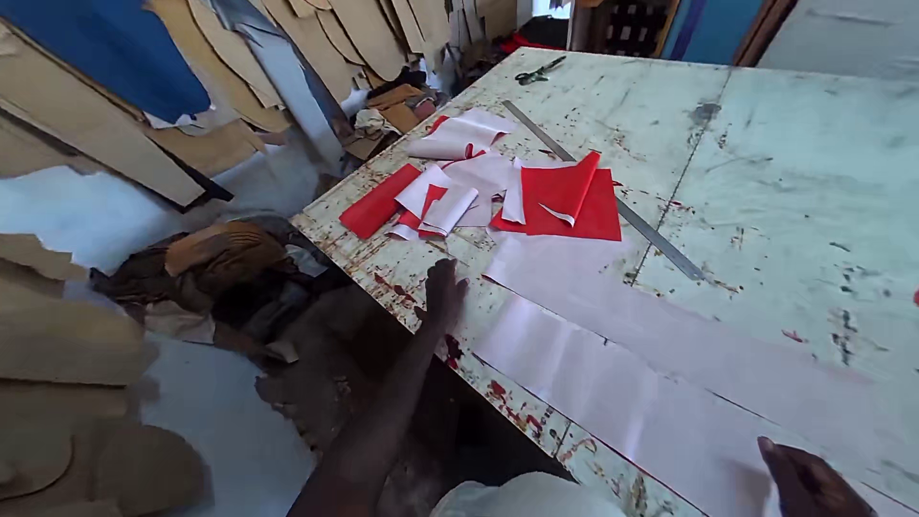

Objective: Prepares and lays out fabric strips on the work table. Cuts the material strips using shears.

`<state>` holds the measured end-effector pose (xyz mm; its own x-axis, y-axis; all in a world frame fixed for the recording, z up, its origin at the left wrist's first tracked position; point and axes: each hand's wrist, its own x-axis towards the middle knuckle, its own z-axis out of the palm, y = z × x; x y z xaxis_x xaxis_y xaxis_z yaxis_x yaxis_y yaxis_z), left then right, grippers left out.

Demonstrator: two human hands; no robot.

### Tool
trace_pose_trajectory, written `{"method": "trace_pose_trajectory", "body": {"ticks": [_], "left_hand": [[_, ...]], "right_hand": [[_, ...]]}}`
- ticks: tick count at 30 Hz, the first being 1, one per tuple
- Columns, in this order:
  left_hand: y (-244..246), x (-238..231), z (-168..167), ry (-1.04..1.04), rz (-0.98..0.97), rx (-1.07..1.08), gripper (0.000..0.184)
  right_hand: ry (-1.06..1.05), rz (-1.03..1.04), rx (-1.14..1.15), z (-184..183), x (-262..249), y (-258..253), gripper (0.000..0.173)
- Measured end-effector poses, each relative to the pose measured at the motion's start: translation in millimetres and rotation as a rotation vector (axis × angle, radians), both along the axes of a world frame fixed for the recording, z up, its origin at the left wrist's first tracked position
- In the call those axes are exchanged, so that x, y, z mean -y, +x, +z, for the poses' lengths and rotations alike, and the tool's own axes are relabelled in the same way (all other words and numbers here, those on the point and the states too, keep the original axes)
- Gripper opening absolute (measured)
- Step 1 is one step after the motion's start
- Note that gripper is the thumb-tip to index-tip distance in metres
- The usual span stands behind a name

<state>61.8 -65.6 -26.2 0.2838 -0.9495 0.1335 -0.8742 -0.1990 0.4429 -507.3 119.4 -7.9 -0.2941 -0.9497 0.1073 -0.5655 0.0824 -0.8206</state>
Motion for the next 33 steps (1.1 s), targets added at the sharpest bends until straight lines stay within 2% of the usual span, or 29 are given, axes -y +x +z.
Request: {"method": "trace_pose_trajectory", "body": {"ticks": [3, 6, 7, 9, 10, 12, 15, 17, 20, 23, 25, 28, 30, 33], "left_hand": [[54.5, 52.1, 2.0, -0.036, -0.015, 0.124, 0.073], [99.9, 108.8, -10.7, -0.031, -0.118, 0.239, 0.095], [109.1, 123.9, -13.5, 0.003, -0.165, 0.257, 0.09], [124.8, 156.2, -0.6, 0.074, -0.235, 0.258, 0.056], [133.4, 165.7, 14.1, 0.119, -0.248, 0.206, 0.045], [161.8, 182.1, 53.2, 0.142, -0.252, 0.033, 0.042], [210.7, 220.1, 135.7, -0.035, -0.316, -0.201, 0.043], [234.3, 233.8, 189.3, -0.192, -0.371, -0.431, 0.038], [248.8, 232.9, 258.6, -0.376, -0.423, -0.898, 0.03], [254.9, 213.1, 289.9, -0.453, -0.364, -1.181, 0.025], [260.9, 195.9, 281.4, -0.446, -0.263, -1.267, 0.029], [273.3, 165.1, 234.3, -0.314, -0.096, -1.215, 0.039], [287.1, 142.1, 177.2, -0.178, -0.044, -1.022, 0.04], [324.6, 107.7, 84.8, 0.068, -0.109, -0.547, 0.051]], "right_hand": [[-0.008, 0.076, 0.106, 7.5, 16.0, 89.4, 0.022], [0.007, 0.128, 0.161, 7.3, 37.7, 189.6, 0.015], [0.014, 0.127, 0.176, 7.3, 44.1, 223.0, 0.014], [0.007, 0.099, 0.217, 12.1, 65.1, 286.1, 0.013], [0.004, 0.084, 0.227, 16.4, 72.2, 312.5, 0.013], [-0.013, 0.065, 0.248, 23.8, 78.9, 357.9, 0.015], [-0.008, 0.06, 0.308, 43.3, 88.8, 405.6, 0.015], [-0.011, 0.057, 0.337, 53.0, 95.0, 424.3, 0.014], [-0.034, 0.056, 0.373, 58.2, 105.6, 442.9, 0.014], [-0.059, 0.054, 0.429, 59.6, 112.7, 456.6, 0.016], [-0.071, 0.065, 0.477, 58.0, 115.4, 464.2, 0.017], [-0.086, 0.097, 0.536, 47.2, 119.8, 474.6, 0.016], [-0.022, 0.118, 0.527, 36.4, 120.5, 480.4, 0.017], [0.21, 0.19, 0.397, 14.4, 120.1, 488.5, 0.025]]}}
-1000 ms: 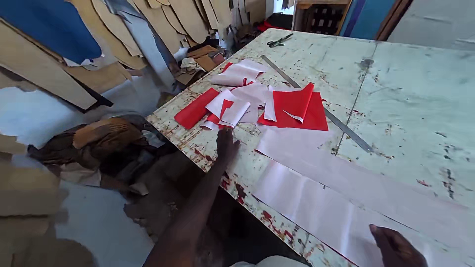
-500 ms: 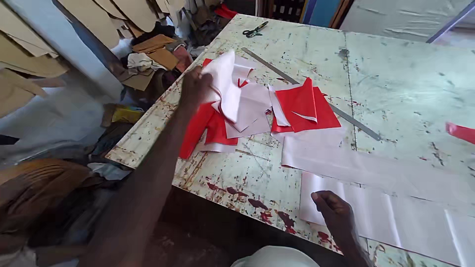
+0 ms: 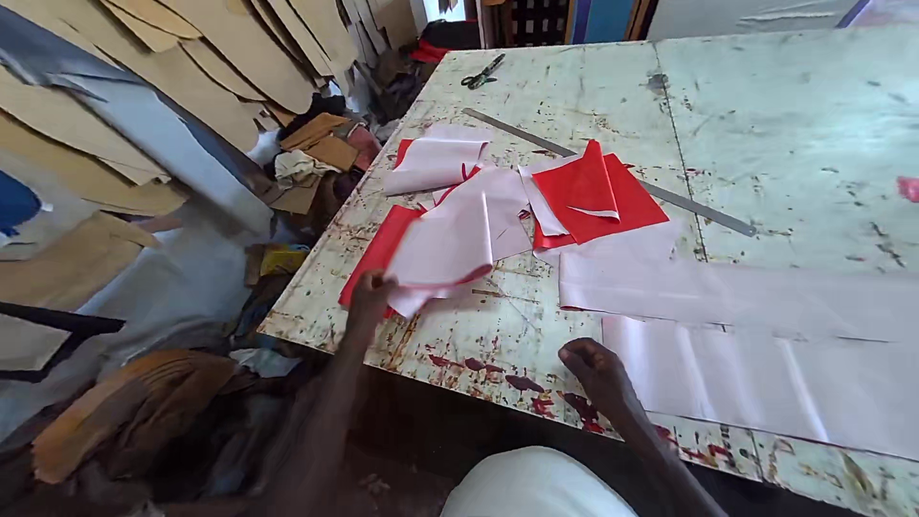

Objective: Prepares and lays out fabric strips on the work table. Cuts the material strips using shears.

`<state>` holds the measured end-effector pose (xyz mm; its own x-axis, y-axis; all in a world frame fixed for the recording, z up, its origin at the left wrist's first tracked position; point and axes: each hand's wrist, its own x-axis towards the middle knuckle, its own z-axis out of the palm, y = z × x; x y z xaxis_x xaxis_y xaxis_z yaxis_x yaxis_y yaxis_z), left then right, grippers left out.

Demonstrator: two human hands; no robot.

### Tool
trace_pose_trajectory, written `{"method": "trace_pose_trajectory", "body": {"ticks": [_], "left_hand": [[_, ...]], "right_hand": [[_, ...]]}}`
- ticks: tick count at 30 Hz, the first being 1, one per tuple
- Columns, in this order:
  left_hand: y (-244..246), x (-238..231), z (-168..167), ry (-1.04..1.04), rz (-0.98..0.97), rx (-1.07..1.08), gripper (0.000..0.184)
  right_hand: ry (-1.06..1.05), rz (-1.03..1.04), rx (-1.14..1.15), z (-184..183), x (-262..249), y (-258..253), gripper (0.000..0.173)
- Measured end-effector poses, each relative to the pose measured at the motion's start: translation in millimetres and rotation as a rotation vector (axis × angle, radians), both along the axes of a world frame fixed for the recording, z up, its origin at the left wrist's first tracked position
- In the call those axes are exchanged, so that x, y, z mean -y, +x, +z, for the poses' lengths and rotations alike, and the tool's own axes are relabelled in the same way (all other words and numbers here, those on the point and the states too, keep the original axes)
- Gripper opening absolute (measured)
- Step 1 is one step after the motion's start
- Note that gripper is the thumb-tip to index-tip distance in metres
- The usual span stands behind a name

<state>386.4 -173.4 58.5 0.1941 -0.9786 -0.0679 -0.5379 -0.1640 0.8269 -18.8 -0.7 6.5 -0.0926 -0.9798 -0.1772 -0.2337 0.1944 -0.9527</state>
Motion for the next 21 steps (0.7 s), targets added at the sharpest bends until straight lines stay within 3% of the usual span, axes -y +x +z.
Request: {"method": "trace_pose_trajectory", "body": {"ticks": [3, 7, 10, 13, 16, 21], "left_hand": [[27.3, -30.4, -39.4, 0.022, -0.033, 0.195, 0.063], [55.8, -54.4, -55.6, -0.08, 0.041, 0.004, 0.049], [85.9, -53.5, -52.6, -0.113, -0.04, -0.096, 0.042], [123.4, -43.3, -41.2, -0.177, -0.236, -0.032, 0.049], [156.3, -26.0, -16.0, -0.16, -0.459, 0.084, 0.062], [206.2, -10.5, 25.6, -0.033, -0.725, 0.196, 0.072]], "right_hand": [[0.155, 0.167, -0.121, -15.0, 9.0, 21.0, 0.039], [0.167, 0.28, -0.197, -18.0, 45.9, 63.9, 0.041], [0.104, 0.221, -0.353, -14.5, 83.4, 97.4, 0.032], [-0.132, 0.049, -0.521, -6.5, 111.3, 139.8, 0.024], [-0.219, -0.038, -0.372, 19.1, 135.2, 221.8, 0.022], [-0.112, 0.108, 0.268, 81.4, 149.2, 415.6, 0.035]]}}
